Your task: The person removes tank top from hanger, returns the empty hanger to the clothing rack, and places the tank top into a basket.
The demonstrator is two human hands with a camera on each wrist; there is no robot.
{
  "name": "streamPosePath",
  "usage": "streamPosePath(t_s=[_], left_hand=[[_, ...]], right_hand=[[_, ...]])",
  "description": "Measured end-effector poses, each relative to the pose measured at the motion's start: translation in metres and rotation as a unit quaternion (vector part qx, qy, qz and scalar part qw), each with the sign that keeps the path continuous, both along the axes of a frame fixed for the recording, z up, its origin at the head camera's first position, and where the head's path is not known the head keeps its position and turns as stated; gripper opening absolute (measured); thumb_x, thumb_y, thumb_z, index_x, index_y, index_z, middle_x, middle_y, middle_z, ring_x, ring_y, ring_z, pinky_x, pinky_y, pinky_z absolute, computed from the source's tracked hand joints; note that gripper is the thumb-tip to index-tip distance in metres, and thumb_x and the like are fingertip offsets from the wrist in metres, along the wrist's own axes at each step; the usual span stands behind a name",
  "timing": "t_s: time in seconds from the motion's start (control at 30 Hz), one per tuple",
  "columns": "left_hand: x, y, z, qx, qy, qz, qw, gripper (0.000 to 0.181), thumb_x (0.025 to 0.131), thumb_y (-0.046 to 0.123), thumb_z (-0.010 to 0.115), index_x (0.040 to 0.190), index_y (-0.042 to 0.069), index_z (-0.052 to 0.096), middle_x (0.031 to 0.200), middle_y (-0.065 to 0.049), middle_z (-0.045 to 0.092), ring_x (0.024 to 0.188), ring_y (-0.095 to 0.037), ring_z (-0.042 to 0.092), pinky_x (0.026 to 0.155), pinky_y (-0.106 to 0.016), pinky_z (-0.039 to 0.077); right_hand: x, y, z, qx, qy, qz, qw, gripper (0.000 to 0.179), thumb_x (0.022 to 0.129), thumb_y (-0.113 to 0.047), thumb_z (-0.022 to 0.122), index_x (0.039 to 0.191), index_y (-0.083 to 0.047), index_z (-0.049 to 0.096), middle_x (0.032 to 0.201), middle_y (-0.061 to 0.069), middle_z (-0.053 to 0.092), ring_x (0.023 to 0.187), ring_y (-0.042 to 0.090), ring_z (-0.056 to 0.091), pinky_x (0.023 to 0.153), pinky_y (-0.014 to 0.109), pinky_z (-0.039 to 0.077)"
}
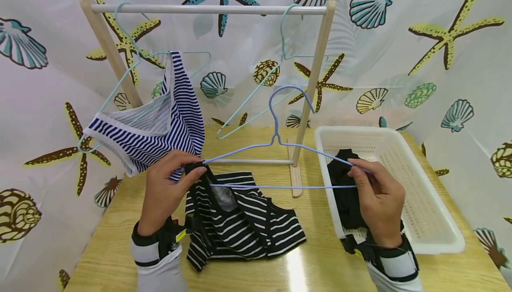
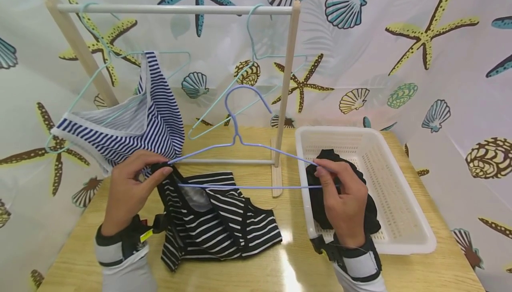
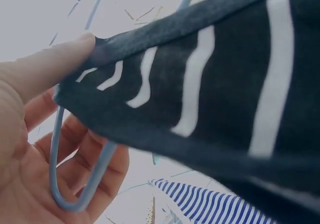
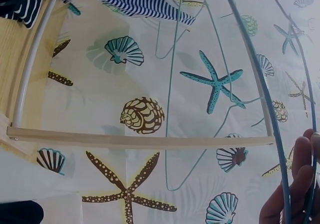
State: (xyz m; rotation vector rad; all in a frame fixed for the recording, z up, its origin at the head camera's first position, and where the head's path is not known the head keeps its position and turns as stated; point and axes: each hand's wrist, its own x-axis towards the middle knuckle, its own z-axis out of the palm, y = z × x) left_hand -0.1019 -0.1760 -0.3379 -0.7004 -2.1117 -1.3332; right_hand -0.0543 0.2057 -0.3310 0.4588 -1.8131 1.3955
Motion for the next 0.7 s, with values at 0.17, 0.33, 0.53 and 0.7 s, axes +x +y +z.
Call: streamPosePath(t_s=[0.17, 0.33, 0.53, 0.7], left_hand=[[0.004, -0.002, 0.003, 0.015, -0.004, -0.013, 0.9998, 0.029, 0.079, -0.008, 0.073, 0.105, 0.005, 0.069, 0.098, -0.004, 0.067, 0.091, -0.012, 0.061, 0.084, -0.021, 0.047], [0.007, -0.004, 0.005, 0.031, -0.016, -0.043, 0.9985, 0.027, 0.079, -0.012, 0.067, 0.102, 0.001, 0.063, 0.098, -0.006, 0.064, 0.091, -0.013, 0.059, 0.085, -0.022, 0.048], [0.005, -0.007, 0.005, 0.004, 0.01, -0.038, 0.9992, 0.024, 0.08, -0.01, 0.068, 0.101, 0.002, 0.064, 0.096, -0.005, 0.064, 0.089, -0.014, 0.057, 0.082, -0.022, 0.046], [0.006, -0.008, 0.006, -0.008, 0.034, -0.03, 0.9989, 0.028, 0.077, -0.011, 0.071, 0.1, 0.003, 0.066, 0.096, -0.004, 0.065, 0.088, -0.014, 0.058, 0.082, -0.021, 0.045]], right_hand=[[-0.001, 0.003, -0.003, -0.032, 0.001, 0.012, 0.9994, 0.016, 0.086, 0.02, 0.055, 0.101, 0.022, 0.061, 0.085, 0.008, 0.065, 0.078, 0.014, 0.06, 0.076, 0.018, 0.049], [0.001, 0.003, -0.003, -0.034, -0.008, -0.004, 0.9994, 0.015, 0.087, 0.019, 0.055, 0.101, 0.022, 0.061, 0.086, 0.006, 0.065, 0.078, 0.014, 0.06, 0.076, 0.019, 0.049], [0.0, 0.007, -0.008, -0.054, -0.005, 0.006, 0.9985, 0.015, 0.088, 0.017, 0.056, 0.101, 0.023, 0.06, 0.089, 0.007, 0.067, 0.078, 0.014, 0.06, 0.075, 0.019, 0.048], [-0.002, 0.01, -0.012, -0.063, -0.008, 0.013, 0.9979, 0.017, 0.089, 0.012, 0.058, 0.102, 0.023, 0.06, 0.09, 0.007, 0.066, 0.08, 0.016, 0.059, 0.077, 0.019, 0.047]])
